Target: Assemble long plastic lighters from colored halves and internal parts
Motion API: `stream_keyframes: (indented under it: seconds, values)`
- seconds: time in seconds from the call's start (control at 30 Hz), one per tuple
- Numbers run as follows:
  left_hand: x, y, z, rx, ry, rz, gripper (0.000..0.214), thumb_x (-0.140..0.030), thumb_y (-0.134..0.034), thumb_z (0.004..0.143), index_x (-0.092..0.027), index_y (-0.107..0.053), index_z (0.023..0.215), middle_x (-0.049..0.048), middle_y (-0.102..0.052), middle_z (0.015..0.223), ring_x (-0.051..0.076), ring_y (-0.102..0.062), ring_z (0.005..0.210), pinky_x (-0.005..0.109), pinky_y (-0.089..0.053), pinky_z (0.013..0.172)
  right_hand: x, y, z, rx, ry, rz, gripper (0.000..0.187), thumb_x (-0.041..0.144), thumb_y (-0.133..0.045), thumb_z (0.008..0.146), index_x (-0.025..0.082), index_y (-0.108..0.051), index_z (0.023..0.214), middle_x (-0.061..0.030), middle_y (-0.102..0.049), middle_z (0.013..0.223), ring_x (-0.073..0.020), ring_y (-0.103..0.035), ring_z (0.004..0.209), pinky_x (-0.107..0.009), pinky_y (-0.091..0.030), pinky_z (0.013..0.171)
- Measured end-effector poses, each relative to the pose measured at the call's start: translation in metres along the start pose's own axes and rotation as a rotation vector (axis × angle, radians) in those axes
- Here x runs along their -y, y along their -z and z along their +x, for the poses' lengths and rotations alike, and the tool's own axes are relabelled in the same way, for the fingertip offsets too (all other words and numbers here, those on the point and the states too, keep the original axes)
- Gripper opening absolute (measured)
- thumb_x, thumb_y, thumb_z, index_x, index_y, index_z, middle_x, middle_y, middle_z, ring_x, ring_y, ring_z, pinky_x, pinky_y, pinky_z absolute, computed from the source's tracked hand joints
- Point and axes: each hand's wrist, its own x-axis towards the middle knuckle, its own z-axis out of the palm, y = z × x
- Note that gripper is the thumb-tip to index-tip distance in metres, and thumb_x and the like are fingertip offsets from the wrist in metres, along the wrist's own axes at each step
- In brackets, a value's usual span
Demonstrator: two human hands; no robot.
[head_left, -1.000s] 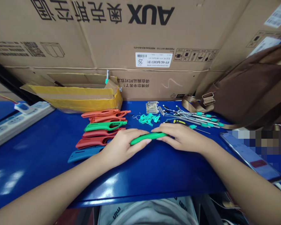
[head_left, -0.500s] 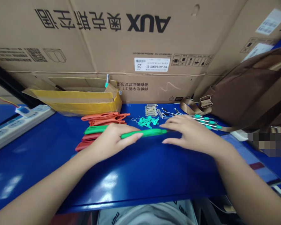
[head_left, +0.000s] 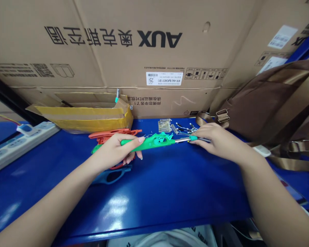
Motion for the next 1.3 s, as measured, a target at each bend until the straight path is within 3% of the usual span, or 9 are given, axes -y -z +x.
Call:
stream_keyframes:
  seconds: [0.13,0.23,0.43,0.57,0.63,0.83,1.03,1.3]
  values:
    - [0.0,-0.015,0.0,0.075,-0.008,-0.003,0.046,-0.055,-0.06,0.094,-0.015,-0.072,0.075,-0.0018,-0.058,0.049,0.008,-0.048,0.042,0.018,-0.041,0.045,0.024,-0.008,0.005,0.107,0.096,0.173,0.026,0.037,-0.056,0.102,0.02,-0.076,0.102,-0.0086,-0.077,0.096,-0.0247,-0.069,0.092,-0.039,-0.047,0.088]
    - [-0.002,-0.023,0.0,0.069,0.003,0.001,0.043,-0.053,-0.066,0.09,-0.014,-0.071,0.073,-0.0022,-0.058,0.05,0.007,-0.047,0.041,0.018,-0.039,0.045,0.037,-0.015,0.009,0.151,0.102,0.153,0.027,0.035,-0.053,0.104,0.019,-0.074,0.101,-0.0084,-0.076,0.095,-0.0249,-0.069,0.091,-0.038,-0.049,0.083]
    - [-0.002,-0.026,-0.001,0.019,0.112,-0.157,0.048,-0.057,-0.068,0.087,-0.014,-0.07,0.064,-0.0023,-0.051,0.04,0.007,-0.041,0.036,0.019,-0.032,0.041,0.035,-0.024,0.009,-0.077,0.174,0.135,0.024,0.03,-0.053,0.104,0.016,-0.071,0.11,-0.0105,-0.075,0.103,-0.0232,-0.069,0.092,-0.036,-0.053,0.083]
    - [0.003,-0.031,-0.001,0.027,0.192,-0.387,0.056,-0.062,-0.066,0.085,-0.014,-0.068,0.058,-0.0049,-0.036,0.036,0.004,-0.026,0.034,0.02,-0.016,0.039,0.033,-0.03,0.009,-0.326,0.28,0.046,0.021,0.022,-0.052,0.102,0.013,-0.07,0.107,-0.0115,-0.074,0.093,-0.0222,-0.067,0.083,-0.035,-0.055,0.076]
    - [0.005,-0.035,-0.001,0.037,0.218,-0.441,0.058,-0.063,-0.065,0.086,-0.013,-0.067,0.057,-0.0058,-0.032,0.036,0.004,-0.022,0.035,0.021,-0.014,0.04,0.032,-0.034,0.01,-0.378,0.318,0.021,0.018,0.02,-0.052,0.102,0.013,-0.069,0.106,-0.0108,-0.073,0.088,-0.0214,-0.066,0.079,-0.034,-0.054,0.071]
    - [0.008,-0.045,-0.001,0.012,0.238,-0.386,0.059,-0.065,-0.065,0.085,-0.013,-0.068,0.057,-0.005,-0.036,0.036,0.004,-0.026,0.036,0.022,-0.016,0.042,0.031,-0.038,0.011,-0.285,0.372,-0.034,0.022,0.018,-0.049,0.102,0.01,-0.069,0.105,-0.0121,-0.072,0.087,-0.0216,-0.065,0.076,-0.034,-0.054,0.067]
    - [0.002,-0.046,-0.003,-0.035,0.207,-0.3,0.055,-0.065,-0.068,0.082,-0.015,-0.067,0.059,0.0,-0.058,0.047,0.006,-0.036,0.036,0.022,-0.023,0.04,0.032,-0.044,0.01,-0.271,0.367,-0.014,0.021,0.02,-0.053,0.101,0.01,-0.071,0.101,-0.0105,-0.071,0.083,-0.0207,-0.064,0.071,-0.032,-0.052,0.065]
    - [0.006,-0.044,-0.001,-0.017,0.251,-0.39,0.058,-0.065,-0.066,0.084,-0.014,-0.066,0.056,-0.0053,-0.038,0.035,0.005,-0.029,0.035,0.022,-0.021,0.044,0.028,-0.053,0.013,-0.358,0.371,-0.003,0.017,0.017,-0.058,0.099,0.008,-0.071,0.101,-0.0103,-0.07,0.079,-0.0207,-0.062,0.07,-0.032,-0.052,0.063]
